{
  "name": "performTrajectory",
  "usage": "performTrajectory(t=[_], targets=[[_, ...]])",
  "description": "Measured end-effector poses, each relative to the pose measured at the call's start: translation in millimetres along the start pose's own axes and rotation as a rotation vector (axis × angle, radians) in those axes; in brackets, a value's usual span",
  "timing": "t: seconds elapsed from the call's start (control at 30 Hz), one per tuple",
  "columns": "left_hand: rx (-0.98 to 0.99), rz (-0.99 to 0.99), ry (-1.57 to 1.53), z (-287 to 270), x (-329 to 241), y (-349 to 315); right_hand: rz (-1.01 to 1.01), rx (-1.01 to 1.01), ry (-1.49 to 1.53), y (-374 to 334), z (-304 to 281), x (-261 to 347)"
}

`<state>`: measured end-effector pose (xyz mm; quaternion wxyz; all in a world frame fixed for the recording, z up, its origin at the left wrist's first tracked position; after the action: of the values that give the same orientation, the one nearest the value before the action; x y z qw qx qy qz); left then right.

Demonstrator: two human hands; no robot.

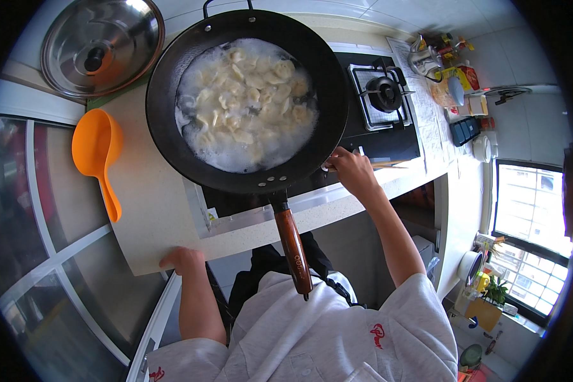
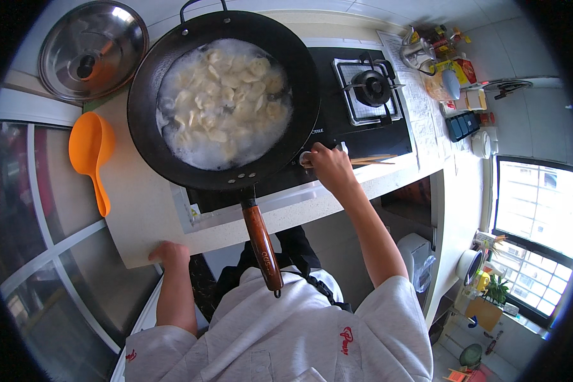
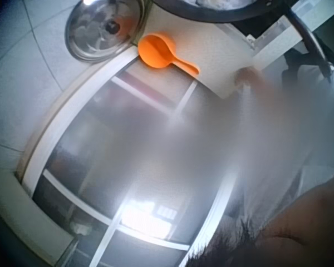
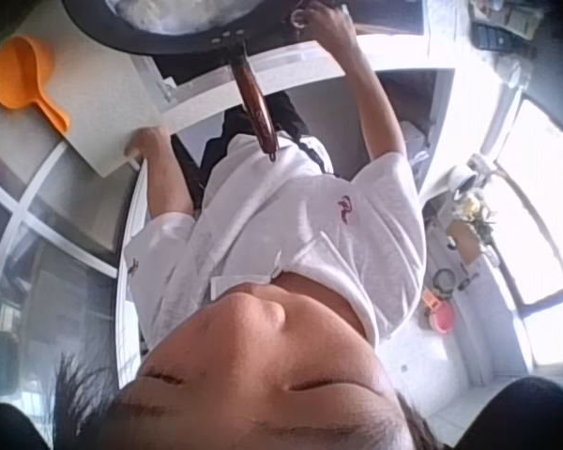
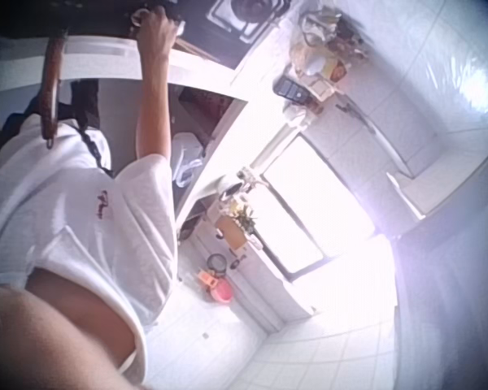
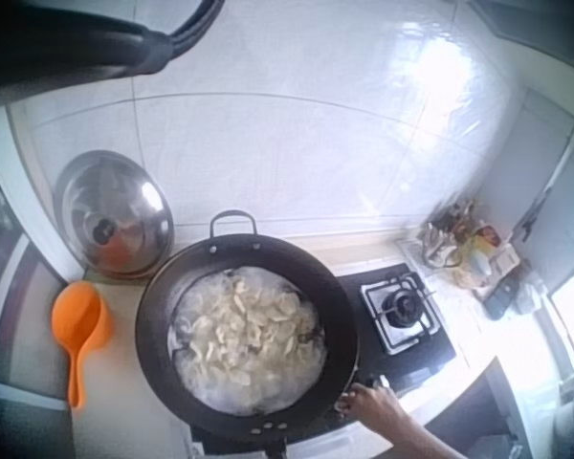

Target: The person boils dumplings in a wok on a gas stove, using chopsticks to stir the contents and prevent sticking. The person adjusts the stove knob to control the heat and occasionally holds the wok handle to stabilize it during the cooking process.

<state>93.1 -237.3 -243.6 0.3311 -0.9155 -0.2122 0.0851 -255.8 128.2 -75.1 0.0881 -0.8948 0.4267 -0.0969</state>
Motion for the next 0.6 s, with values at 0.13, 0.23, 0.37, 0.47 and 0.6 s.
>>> performTrajectory(t=[0.13, 0.23, 0.37, 0.47, 0.6], targets=[[-0.004, 0.028, 0.064, 2, -1, 5, 0.110, -0.158, 0.086, -13, -21, 8], [-0.007, 0.027, 0.096, 2, 4, 6, 0.183, -0.309, 0.198, -33, -35, 10], [0.004, 0.057, 0.159, 6, -4, 11, 0.338, -0.322, 0.273, -56, -43, 3], [0.010, 0.073, 0.191, 8, -6, 14, 0.334, -0.356, 0.338, -55, -31, 1], [0.018, 0.096, 0.221, 11, -7, 12, 0.264, -0.352, 0.331, -41, -1, 2]])
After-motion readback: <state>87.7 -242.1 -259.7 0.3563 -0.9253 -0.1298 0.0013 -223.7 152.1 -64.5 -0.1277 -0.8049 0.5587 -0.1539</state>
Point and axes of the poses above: each hand's wrist, its own y-axis towards the middle knuckle, its own z-axis out of the palm, x = y × z, the point moved 6 cm from there along y, towards the middle knuckle, and after that the axes turned 4 degrees about -z, right-handed, at the moved point
